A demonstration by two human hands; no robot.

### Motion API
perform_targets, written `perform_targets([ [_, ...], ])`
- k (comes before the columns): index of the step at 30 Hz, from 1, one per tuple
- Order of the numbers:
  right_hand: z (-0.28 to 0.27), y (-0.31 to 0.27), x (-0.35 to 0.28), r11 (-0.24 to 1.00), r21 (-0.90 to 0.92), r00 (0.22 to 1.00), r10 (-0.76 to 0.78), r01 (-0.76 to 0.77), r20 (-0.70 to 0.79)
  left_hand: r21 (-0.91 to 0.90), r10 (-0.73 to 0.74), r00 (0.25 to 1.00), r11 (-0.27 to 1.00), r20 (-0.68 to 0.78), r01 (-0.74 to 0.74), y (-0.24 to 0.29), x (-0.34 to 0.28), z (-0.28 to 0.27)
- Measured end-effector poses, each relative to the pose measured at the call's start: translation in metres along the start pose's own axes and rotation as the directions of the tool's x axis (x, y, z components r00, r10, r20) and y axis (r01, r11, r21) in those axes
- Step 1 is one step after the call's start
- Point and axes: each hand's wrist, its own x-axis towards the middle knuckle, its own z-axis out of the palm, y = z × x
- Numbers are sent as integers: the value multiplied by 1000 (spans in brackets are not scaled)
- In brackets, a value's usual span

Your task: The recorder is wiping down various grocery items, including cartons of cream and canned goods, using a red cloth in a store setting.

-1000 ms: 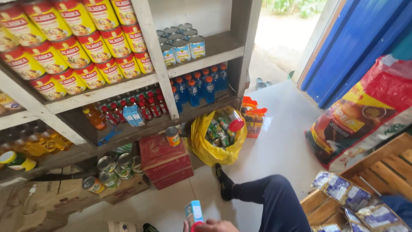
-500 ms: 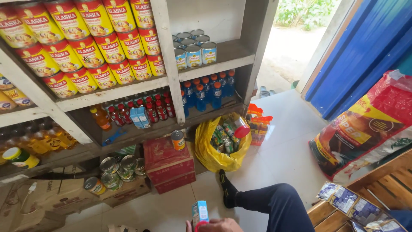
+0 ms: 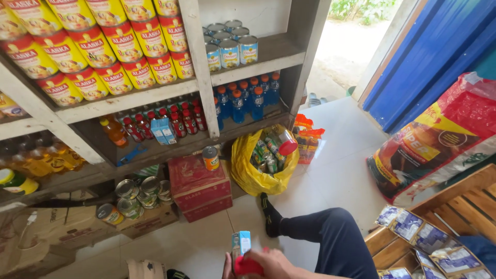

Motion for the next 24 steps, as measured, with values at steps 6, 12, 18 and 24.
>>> perform_targets([
  [6, -22, -14, 13, 998, 18, 997, 67, -67, 33, -155, -71, 997, 985, -5, 69, 75, -47, 166],
  [12, -41, 6, 33, 971, 111, 966, 225, -211, -130, -10, -70, 957, 997, -282, 70, 116, -93, 255],
  [18, -16, 14, 10, 972, 201, 973, 154, -119, -170, -146, 28, 993, 988, -117, -45, 99, -84, 243],
  [24, 21, 10, -24, 991, -119, 972, -85, 60, -217, -22, 101, 942, 993, -319, -114, 125, -111, 277],
])
